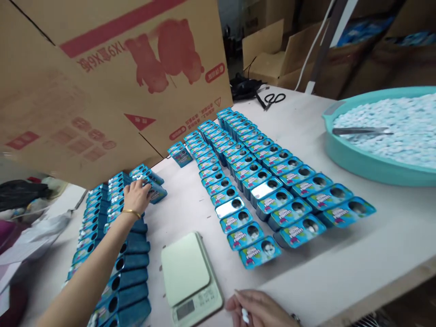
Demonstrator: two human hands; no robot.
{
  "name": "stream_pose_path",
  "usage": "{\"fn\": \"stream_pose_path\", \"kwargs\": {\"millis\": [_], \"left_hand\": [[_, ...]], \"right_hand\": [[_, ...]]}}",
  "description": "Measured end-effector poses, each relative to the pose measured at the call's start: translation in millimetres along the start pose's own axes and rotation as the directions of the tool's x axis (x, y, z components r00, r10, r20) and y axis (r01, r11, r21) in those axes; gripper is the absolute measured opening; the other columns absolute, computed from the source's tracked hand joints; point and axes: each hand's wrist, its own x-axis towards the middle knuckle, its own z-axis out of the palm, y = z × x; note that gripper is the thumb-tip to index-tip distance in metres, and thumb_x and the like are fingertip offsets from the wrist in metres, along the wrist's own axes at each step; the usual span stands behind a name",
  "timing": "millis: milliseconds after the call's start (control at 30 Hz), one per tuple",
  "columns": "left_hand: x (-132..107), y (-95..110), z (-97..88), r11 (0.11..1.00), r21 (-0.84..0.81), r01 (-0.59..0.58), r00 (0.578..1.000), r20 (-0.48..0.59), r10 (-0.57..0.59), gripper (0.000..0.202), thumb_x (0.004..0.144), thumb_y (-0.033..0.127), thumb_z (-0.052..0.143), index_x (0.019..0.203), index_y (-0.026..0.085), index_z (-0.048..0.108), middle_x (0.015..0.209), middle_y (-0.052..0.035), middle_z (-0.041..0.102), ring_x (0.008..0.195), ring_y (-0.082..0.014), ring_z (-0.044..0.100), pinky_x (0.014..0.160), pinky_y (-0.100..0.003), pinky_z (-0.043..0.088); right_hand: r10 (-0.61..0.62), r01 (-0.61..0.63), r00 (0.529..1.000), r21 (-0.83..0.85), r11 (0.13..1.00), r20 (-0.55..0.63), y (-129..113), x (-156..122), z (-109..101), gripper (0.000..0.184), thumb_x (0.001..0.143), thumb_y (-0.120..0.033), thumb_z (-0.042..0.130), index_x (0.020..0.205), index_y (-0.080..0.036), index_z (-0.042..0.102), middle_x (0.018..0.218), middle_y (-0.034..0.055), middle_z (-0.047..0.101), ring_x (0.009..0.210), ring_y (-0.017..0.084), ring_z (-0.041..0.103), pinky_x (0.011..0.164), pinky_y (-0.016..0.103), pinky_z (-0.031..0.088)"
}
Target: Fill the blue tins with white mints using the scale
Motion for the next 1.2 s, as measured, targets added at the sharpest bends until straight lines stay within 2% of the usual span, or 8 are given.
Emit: {"fn": "stream_pose_path", "kwargs": {"millis": [133, 300, 400, 633, 767, 867, 1033, 1200], "left_hand": [[-23, 18, -39.9, 0.995, -0.038, -0.091, 0.996, 0.012, 0.091, 0.023, 0.087, 0.026, 0.039, 0.093, 0.021, 0.061, 0.115, -0.0103, 0.056, 0.109, -0.0280, 0.050, 0.097, -0.048, 0.034], [-91, 53, -112.5, 0.956, -0.094, -0.277, 0.953, 0.105, 0.286, 0.026, 0.090, 0.034, 0.037, 0.090, 0.020, 0.059, 0.097, -0.0072, 0.057, 0.077, -0.0205, 0.058, 0.067, -0.033, 0.042], [-128, 81, -132.8, 0.930, -0.153, -0.335, 0.914, 0.188, 0.360, 0.021, 0.090, 0.033, 0.041, 0.086, 0.021, 0.058, 0.093, -0.0050, 0.057, 0.071, -0.0184, 0.058, 0.061, -0.031, 0.040], [-150, 104, -122.4, 0.912, -0.201, -0.358, 0.884, 0.242, 0.401, 0.017, 0.090, 0.031, 0.046, 0.092, 0.020, 0.059, 0.097, -0.0064, 0.058, 0.080, -0.0215, 0.059, 0.067, -0.033, 0.044], [-170, 107, -133.9, 0.875, -0.292, -0.386, 0.919, -0.038, 0.393, 0.020, 0.086, 0.035, 0.054, 0.097, 0.018, 0.057, 0.108, -0.0106, 0.056, 0.094, -0.0247, 0.055, 0.079, -0.038, 0.046], [-201, 139, -133.3, 0.751, -0.471, -0.463, 0.880, -0.146, 0.451, 0.015, 0.089, 0.029, 0.049, 0.096, 0.018, 0.054, 0.097, -0.0082, 0.056, 0.087, -0.0203, 0.053, 0.075, -0.035, 0.047], [-249, 215, -92.8, 0.557, -0.673, -0.487, 0.830, -0.157, 0.535, 0.019, 0.089, 0.016, 0.046, 0.106, 0.018, 0.052, 0.098, -0.0075, 0.055, 0.086, -0.0181, 0.052, 0.072, -0.031, 0.049], [-261, 233, -66.4, 0.493, -0.740, -0.458, 0.864, -0.242, 0.441, 0.014, 0.091, 0.019, 0.042, 0.092, 0.017, 0.056, 0.095, -0.0066, 0.054, 0.086, -0.0177, 0.051, 0.070, -0.030, 0.048]], "right_hand": [[-0.050, 0.052, 0.998, 0.111, 0.992, -0.025, 2, -4, 5, 0.039, 0.077, -0.049, 0.066, 0.088, -0.012, 0.065, 0.068, 0.0013, 0.060, 0.048, 0.004, 0.052, 0.043, 0.014, 0.035], [-0.125, 0.125, 0.992, 0.067, 0.990, -0.007, -6, -12, 8, 0.037, 0.077, -0.044, 0.067, 0.089, -0.009, 0.063, 0.068, 0.0014, 0.060, 0.046, 0.005, 0.052, 0.038, 0.014, 0.037], [-0.133, 0.135, 0.991, 0.059, 0.989, -0.035, -4, -18, 9, 0.034, 0.078, -0.040, 0.068, 0.088, -0.008, 0.063, 0.068, 0.0019, 0.060, 0.049, 0.006, 0.055, 0.040, 0.014, 0.039], [-0.146, 0.147, 0.989, 0.092, 0.985, -0.019, 5, -42, 15, 0.029, 0.084, -0.036, 0.063, 0.091, -0.007, 0.061, 0.078, 0.0074, 0.065, 0.067, 0.012, 0.065, 0.057, 0.019, 0.047], [-0.114, 0.115, 0.993, 0.183, 0.976, -0.015, 4, -49, 20, 0.028, 0.090, -0.034, 0.054, 0.096, -0.008, 0.061, 0.087, 0.0116, 0.068, 0.083, 0.015, 0.068, 0.074, 0.025, 0.049], [-0.093, 0.082, 0.995, 0.310, 0.947, 0.021, 2, -50, 26, 0.033, 0.095, -0.037, 0.044, 0.099, -0.009, 0.061, 0.094, 0.0117, 0.068, 0.091, 0.016, 0.066, 0.085, 0.028, 0.048], [-0.099, 0.101, 0.995, 0.413, 0.905, -0.025, 5, -51, 30, 0.034, 0.096, -0.038, 0.040, 0.094, -0.014, 0.063, 0.089, 0.0042, 0.068, 0.078, 0.010, 0.064, 0.080, 0.023, 0.048], [-0.066, 0.094, 0.994, 0.375, 0.922, -0.087, 10, -50, 24, 0.033, 0.095, -0.039, 0.041, 0.100, -0.015, 0.063, 0.092, 0.0061, 0.069, 0.087, 0.016, 0.065, 0.081, 0.029, 0.051]]}}
